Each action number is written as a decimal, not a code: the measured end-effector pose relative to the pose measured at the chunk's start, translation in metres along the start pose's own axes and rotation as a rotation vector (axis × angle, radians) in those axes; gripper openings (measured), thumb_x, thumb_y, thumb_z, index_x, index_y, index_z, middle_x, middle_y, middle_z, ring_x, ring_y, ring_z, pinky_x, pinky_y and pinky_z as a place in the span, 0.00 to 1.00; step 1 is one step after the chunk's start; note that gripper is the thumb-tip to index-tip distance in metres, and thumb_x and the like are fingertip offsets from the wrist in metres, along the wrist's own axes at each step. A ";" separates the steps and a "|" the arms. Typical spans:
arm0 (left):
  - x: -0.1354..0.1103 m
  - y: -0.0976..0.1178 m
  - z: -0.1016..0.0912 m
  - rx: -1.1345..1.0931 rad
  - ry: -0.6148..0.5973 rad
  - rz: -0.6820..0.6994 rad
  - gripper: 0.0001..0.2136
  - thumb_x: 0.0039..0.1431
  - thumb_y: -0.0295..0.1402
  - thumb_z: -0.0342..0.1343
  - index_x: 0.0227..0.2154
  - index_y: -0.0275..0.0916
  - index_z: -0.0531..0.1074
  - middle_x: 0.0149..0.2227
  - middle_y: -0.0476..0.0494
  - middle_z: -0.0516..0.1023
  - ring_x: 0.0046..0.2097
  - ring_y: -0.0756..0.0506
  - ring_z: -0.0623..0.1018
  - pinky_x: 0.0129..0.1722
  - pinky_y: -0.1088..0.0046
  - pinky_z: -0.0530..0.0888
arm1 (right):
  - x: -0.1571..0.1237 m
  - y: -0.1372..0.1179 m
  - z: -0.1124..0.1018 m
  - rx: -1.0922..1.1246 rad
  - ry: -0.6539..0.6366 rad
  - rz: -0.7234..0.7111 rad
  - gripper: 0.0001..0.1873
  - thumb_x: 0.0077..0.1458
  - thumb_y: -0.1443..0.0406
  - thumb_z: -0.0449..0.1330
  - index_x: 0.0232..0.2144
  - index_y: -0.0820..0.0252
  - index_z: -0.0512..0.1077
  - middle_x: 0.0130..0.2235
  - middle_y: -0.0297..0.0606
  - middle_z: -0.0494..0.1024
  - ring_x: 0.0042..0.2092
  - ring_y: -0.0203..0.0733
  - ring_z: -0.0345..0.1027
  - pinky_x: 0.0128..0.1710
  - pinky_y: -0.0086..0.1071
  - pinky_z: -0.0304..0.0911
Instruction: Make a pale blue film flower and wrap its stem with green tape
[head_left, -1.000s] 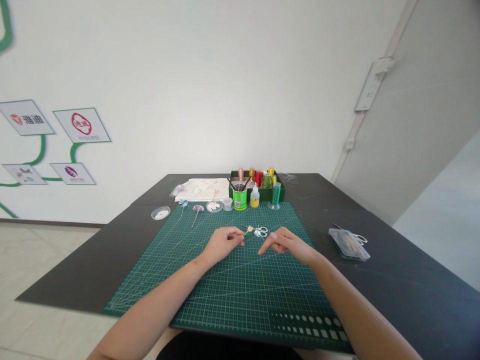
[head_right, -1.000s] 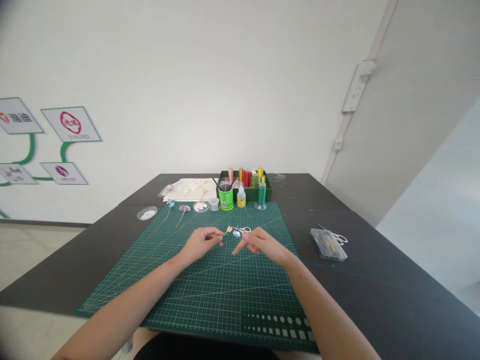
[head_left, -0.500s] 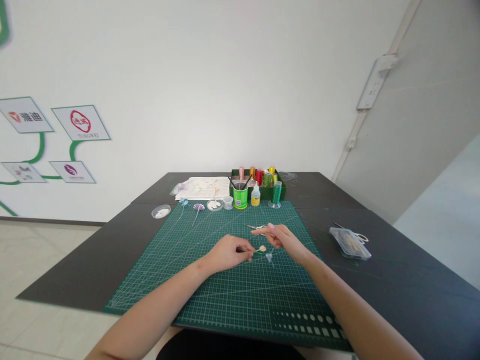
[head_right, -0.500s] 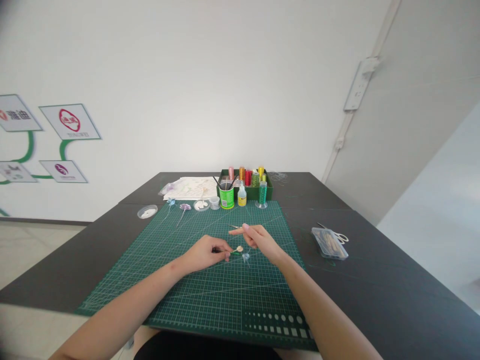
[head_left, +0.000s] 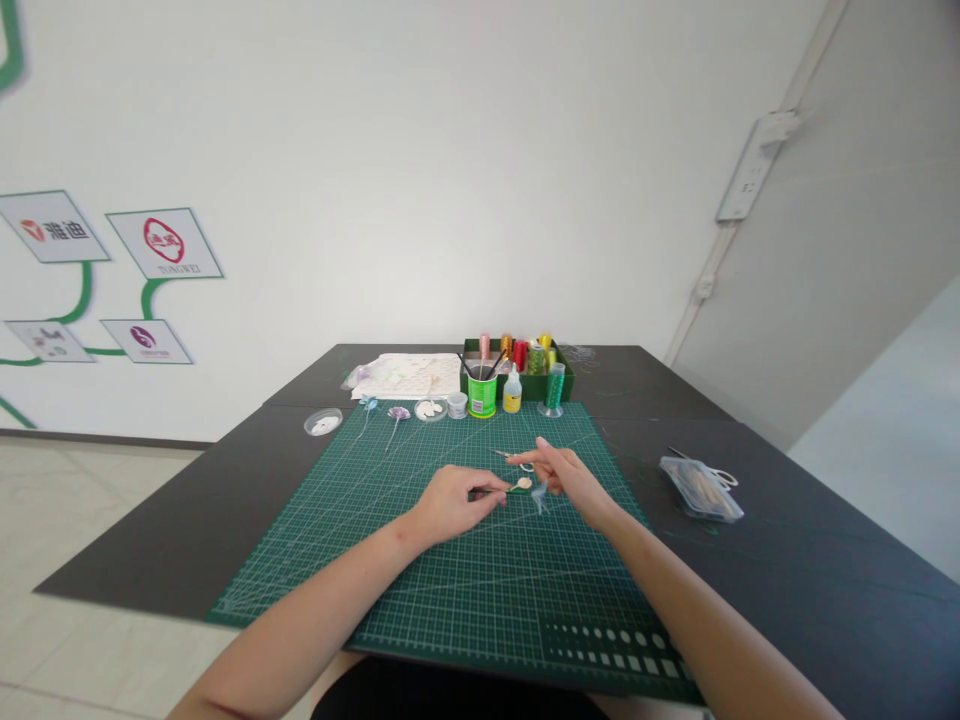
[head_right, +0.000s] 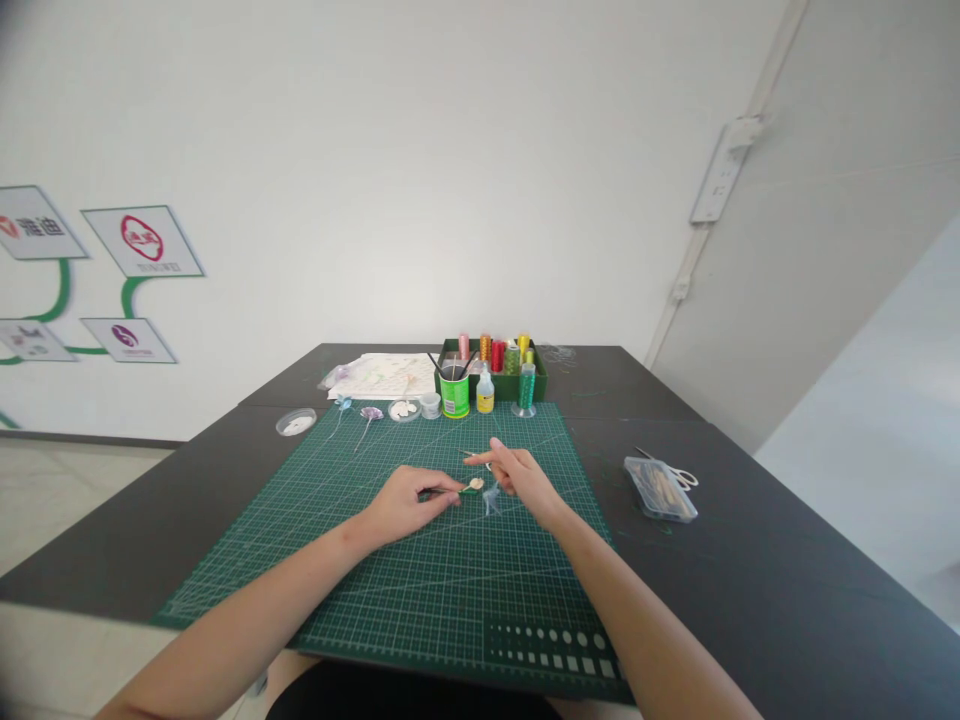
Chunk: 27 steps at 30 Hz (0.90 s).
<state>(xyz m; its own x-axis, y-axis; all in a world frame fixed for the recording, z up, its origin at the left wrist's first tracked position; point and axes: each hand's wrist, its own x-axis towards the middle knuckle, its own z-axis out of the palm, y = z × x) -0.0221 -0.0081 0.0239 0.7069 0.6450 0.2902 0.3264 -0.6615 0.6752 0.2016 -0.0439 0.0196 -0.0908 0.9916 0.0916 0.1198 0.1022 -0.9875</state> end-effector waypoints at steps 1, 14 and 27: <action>0.000 0.000 0.000 0.022 0.019 0.012 0.09 0.63 0.34 0.58 0.41 0.43 0.83 0.36 0.49 0.86 0.34 0.47 0.82 0.35 0.75 0.72 | 0.000 -0.001 0.000 0.001 -0.004 0.004 0.39 0.60 0.39 0.49 0.38 0.68 0.83 0.18 0.24 0.49 0.21 0.31 0.38 0.23 0.30 0.38; -0.002 -0.005 0.001 0.094 0.218 0.050 0.11 0.64 0.39 0.57 0.42 0.43 0.83 0.35 0.44 0.84 0.32 0.46 0.78 0.38 0.71 0.72 | 0.000 0.005 -0.001 0.096 -0.068 0.055 0.41 0.60 0.37 0.47 0.39 0.67 0.82 0.18 0.24 0.47 0.21 0.32 0.37 0.23 0.30 0.36; 0.013 -0.014 -0.005 -0.317 0.320 -0.144 0.18 0.61 0.45 0.57 0.40 0.35 0.81 0.30 0.43 0.83 0.28 0.47 0.77 0.30 0.74 0.71 | 0.011 0.014 -0.009 0.188 0.100 0.062 0.40 0.59 0.34 0.39 0.29 0.59 0.73 0.16 0.21 0.46 0.17 0.34 0.37 0.18 0.31 0.42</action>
<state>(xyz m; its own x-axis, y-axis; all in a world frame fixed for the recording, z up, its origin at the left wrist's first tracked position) -0.0202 0.0119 0.0212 0.4237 0.8400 0.3389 0.1638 -0.4390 0.8834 0.2110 -0.0312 0.0082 0.0105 0.9994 0.0331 -0.0654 0.0337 -0.9973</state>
